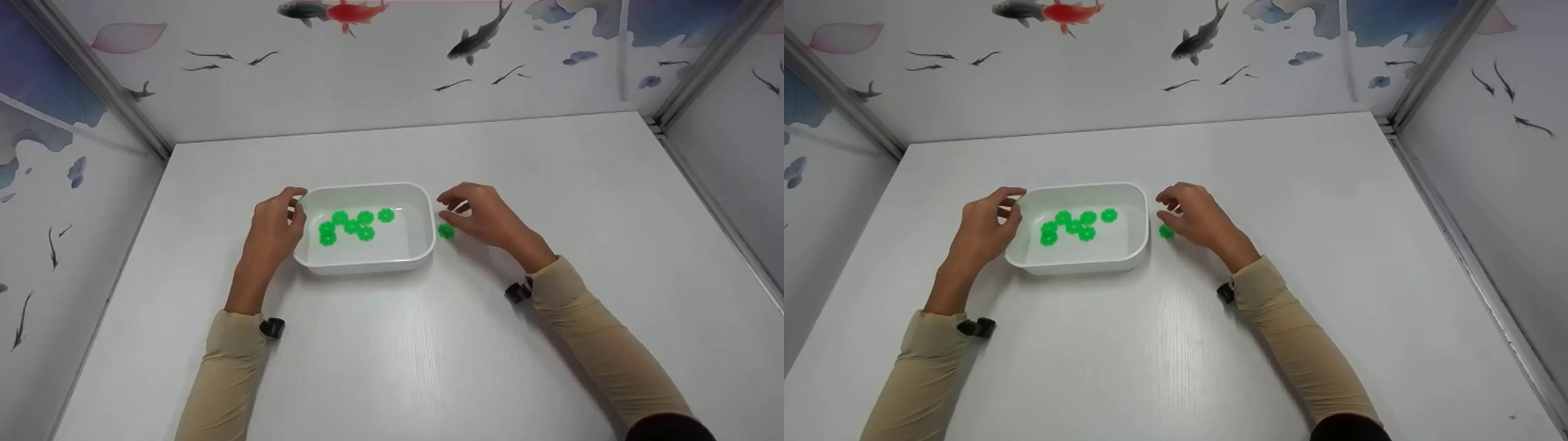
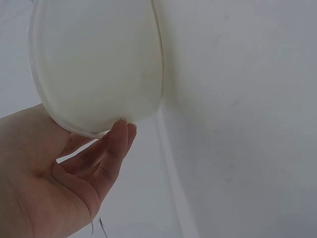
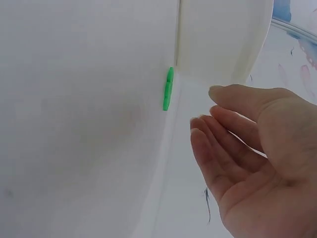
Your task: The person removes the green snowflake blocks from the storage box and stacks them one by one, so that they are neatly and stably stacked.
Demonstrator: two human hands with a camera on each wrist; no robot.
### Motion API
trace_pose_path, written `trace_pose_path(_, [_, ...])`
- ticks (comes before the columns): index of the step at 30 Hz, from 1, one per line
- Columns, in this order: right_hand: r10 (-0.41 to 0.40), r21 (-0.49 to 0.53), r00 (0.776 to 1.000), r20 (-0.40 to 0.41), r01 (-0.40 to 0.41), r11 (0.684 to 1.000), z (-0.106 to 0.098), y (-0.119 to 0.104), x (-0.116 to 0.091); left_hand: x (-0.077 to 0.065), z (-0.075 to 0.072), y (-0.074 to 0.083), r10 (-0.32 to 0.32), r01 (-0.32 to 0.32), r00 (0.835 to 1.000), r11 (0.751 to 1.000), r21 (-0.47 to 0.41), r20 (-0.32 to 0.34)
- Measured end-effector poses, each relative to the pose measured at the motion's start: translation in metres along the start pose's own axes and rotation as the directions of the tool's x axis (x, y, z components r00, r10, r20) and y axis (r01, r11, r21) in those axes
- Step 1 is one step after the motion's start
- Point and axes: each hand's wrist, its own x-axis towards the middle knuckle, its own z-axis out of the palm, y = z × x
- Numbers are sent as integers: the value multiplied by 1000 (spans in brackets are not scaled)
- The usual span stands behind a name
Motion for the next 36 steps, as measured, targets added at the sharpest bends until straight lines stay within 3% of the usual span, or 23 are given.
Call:
trace_pose_path(9, [-106, 31, 975, -197, 115, 993, 6, -15, 6, 1, 0, 1, -11, 11, 1000, 1000, -6, 8])
trace_pose_path(15, [-167, 7, 952, -257, 175, 985, 10, -29, 14, 1, 0, 2, -9, 9, 1000, 1000, -13, 6])
trace_pose_path(26, [-194, 32, 969, -153, 201, 979, 27, -47, 24, 1, 1, 0, -10, 10, 1000, 1000, -12, 7])
trace_pose_path(36, [-143, 47, 989, -32, 144, 988, 37, -52, 36, 0, 1, -2, 14, -14, 1000, 1000, -6, -2])
